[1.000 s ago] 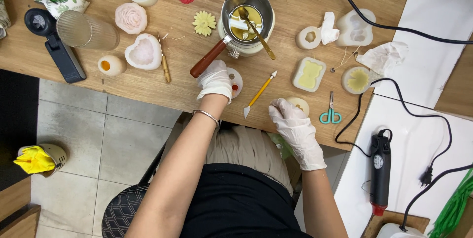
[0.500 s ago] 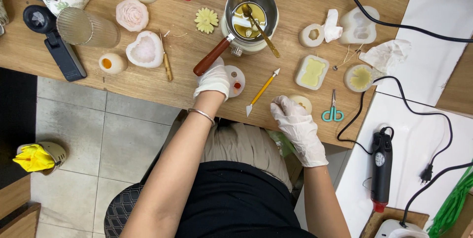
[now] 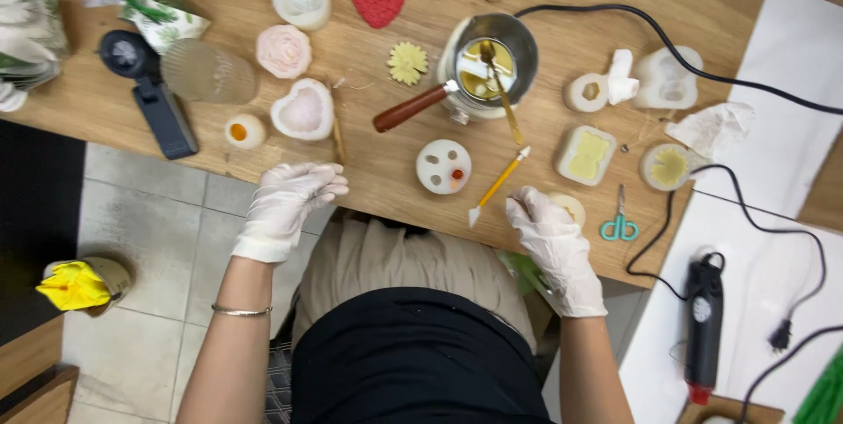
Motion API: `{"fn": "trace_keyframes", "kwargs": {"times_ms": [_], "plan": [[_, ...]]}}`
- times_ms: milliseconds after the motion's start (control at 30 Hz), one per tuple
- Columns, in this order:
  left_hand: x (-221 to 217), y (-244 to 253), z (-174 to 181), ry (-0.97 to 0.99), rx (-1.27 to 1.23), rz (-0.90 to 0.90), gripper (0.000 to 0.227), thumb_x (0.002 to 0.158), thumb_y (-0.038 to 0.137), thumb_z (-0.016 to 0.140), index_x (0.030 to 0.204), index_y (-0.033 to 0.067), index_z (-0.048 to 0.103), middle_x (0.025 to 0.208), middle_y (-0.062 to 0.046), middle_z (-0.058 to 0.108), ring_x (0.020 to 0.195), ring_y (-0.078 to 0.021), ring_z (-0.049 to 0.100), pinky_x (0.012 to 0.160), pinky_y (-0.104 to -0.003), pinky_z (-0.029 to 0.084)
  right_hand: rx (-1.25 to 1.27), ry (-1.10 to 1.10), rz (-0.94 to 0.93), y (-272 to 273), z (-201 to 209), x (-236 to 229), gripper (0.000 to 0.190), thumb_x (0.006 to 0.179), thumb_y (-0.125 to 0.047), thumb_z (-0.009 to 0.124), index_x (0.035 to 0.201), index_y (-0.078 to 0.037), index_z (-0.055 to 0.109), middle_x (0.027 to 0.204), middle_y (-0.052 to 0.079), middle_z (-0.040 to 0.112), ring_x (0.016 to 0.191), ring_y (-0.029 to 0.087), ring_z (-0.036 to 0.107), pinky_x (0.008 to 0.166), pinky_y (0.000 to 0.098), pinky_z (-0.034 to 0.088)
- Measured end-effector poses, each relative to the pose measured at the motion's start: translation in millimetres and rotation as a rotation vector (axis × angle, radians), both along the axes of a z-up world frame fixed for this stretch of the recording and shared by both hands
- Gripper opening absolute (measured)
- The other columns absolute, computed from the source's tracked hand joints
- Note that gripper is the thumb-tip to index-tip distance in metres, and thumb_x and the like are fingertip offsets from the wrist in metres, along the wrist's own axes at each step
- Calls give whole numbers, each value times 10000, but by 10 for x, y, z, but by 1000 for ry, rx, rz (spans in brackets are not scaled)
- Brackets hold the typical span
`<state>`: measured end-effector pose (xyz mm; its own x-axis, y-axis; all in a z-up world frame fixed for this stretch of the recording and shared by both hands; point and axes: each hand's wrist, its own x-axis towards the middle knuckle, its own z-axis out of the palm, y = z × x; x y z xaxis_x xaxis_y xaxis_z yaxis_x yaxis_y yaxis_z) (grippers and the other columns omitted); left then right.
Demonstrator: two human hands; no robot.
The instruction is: The person, wearing gloves, works at a candle-making bench: they handle decorative shaped candles, dip and adjust wicks in a small melting pot of wax, use a heat gun to melt and smooth the surfaces of pillar candles, and place finished flower and heart-shaped candles onto an upper shelf.
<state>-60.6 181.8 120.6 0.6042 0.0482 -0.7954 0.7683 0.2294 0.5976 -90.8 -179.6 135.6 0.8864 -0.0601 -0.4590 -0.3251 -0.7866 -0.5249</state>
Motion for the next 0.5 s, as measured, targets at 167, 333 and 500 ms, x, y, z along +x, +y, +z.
{"fn": "trace_keyframes", "kwargs": {"times_ms": [167,333,500], "plan": [[271,797,355,-384,236,185,119,971,63,650,1025,-35,693,950,-97,775,801,-126,733,666,-180,551,16,-92,132,100,-270,34,246,967,-288,629,1085,-82,693,1011,200,721,945,395,683,792,476,525],[860,1239,428,-411,801,-117,213,942,212,765,987,8,724,910,-142,755,769,-235,712,694,-317,541,22,-10,128,497,25,154,255,958,-300,624,1086,-91,694,999,185,730,948,379,691,806,461,533],[1130,1381,370,-336,1318,-786,281,911,343,790,966,70,752,911,-204,724,849,-381,679,769,-504,527,4,26,80,593,23,102,253,947,-298,633,1080,-91,693,1008,177,732,945,369,697,799,451,543]]}}
